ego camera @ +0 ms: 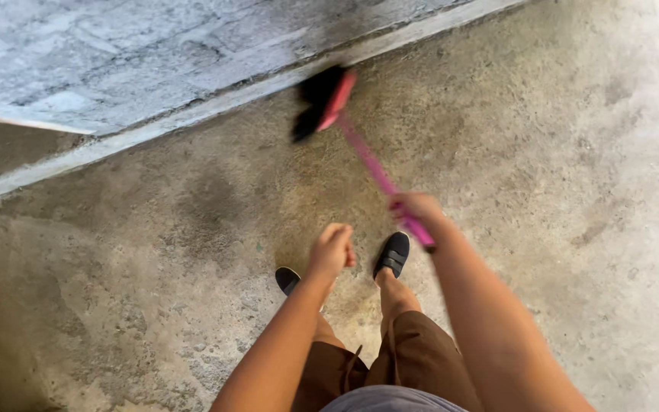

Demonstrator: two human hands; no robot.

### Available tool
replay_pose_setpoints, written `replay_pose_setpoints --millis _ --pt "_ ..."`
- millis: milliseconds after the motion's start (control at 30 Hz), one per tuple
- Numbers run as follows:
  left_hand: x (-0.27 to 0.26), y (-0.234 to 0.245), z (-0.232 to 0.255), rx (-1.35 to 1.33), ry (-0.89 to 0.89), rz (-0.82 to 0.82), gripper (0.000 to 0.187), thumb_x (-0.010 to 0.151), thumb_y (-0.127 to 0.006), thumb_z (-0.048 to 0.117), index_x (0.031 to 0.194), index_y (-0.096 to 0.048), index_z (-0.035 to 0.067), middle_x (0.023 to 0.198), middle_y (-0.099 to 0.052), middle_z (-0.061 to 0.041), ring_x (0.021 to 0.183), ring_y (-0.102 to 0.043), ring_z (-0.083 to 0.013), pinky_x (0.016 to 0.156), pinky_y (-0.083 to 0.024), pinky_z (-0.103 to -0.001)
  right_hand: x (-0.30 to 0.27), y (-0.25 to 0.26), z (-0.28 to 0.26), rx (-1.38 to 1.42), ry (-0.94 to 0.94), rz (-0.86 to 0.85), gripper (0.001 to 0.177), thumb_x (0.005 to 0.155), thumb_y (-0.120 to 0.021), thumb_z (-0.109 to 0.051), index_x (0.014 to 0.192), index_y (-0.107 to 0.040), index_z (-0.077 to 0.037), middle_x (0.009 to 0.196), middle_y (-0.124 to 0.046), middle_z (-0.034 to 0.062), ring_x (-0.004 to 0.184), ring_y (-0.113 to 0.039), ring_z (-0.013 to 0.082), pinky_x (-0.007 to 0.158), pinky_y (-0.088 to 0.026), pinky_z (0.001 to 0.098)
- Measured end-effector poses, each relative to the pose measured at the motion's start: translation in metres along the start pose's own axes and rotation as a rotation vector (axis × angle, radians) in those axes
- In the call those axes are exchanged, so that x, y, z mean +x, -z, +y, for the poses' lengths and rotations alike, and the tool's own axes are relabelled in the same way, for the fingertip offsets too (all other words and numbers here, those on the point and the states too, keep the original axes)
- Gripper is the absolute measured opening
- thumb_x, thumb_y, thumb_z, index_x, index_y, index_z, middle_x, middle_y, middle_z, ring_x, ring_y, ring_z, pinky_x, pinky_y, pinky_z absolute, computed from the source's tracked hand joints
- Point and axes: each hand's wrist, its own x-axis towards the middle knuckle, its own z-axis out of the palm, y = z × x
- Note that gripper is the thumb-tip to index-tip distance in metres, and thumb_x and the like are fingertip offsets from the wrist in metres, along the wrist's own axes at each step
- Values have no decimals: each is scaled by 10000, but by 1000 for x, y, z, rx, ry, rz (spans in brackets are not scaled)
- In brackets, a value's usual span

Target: The person sweeps a concrete floor throughout multiple rooms using a pink-handled broom, moving dust and debris away from walls and around household items including a motorcycle and a bed.

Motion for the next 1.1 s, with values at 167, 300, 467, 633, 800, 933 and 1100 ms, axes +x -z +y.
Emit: replay_pose_setpoints --millis 167,300,467,633,800,933,1100 --pt "8 -89 -9 -18 71 -169 197 1016 -608 300 1023 -614 103 697 -563 12 534 -553 -105 505 -504 -280 -66 133 -32 255 30 129 99 938 -588 -117 1018 -629 -74 688 -615 36 480 -497 111 442 -473 318" --pt "10 -106 -15 11 97 -148 173 978 -612 294 1012 -646 128 678 -558 2 518 -551 -118 484 -505 -298 -137 100 7 -547 145 292 345 942 -661 -143 1256 -581 -26 844 -705 174 598 -683 245 543 -578 399" --pt "21 -115 -9 -48 95 -42 154 980 -612 291 967 -617 138 709 -564 18 566 -569 -112 506 -513 -305 -196 55 46 -446 21 -71 519 882 -683 -206 1397 -628 -232 843 -692 99 613 -611 182 539 -521 339" --pt "33 -158 9 -5 136 -89 107 984 -610 276 980 -598 169 703 -547 27 566 -570 -108 517 -516 -307 -167 76 80 -669 213 -197 419 885 -757 -308 1267 -739 -137 833 -774 48 677 -697 108 616 -553 273" --pt "41 -188 16 14 168 -230 92 983 -613 266 993 -595 176 713 -550 46 563 -561 -100 521 -511 -308 -191 259 73 -247 -261 217 382 980 -618 -168 1355 -660 -113 878 -737 56 570 -538 129 493 -490 254" --pt "53 -205 21 50 244 -270 115 988 -612 278 997 -593 165 732 -563 43 581 -574 -95 543 -522 -307 -181 345 32 -657 -113 558 333 919 -705 -205 1207 -741 -41 899 -787 179 713 -729 240 656 -567 356" --pt "72 -246 65 112 267 -327 110 980 -608 283 995 -597 174 727 -558 33 569 -563 -100 538 -517 -313 -209 295 -43 -767 -173 529 331 885 -708 -152 1197 -672 -45 903 -759 149 756 -736 273 672 -609 414"
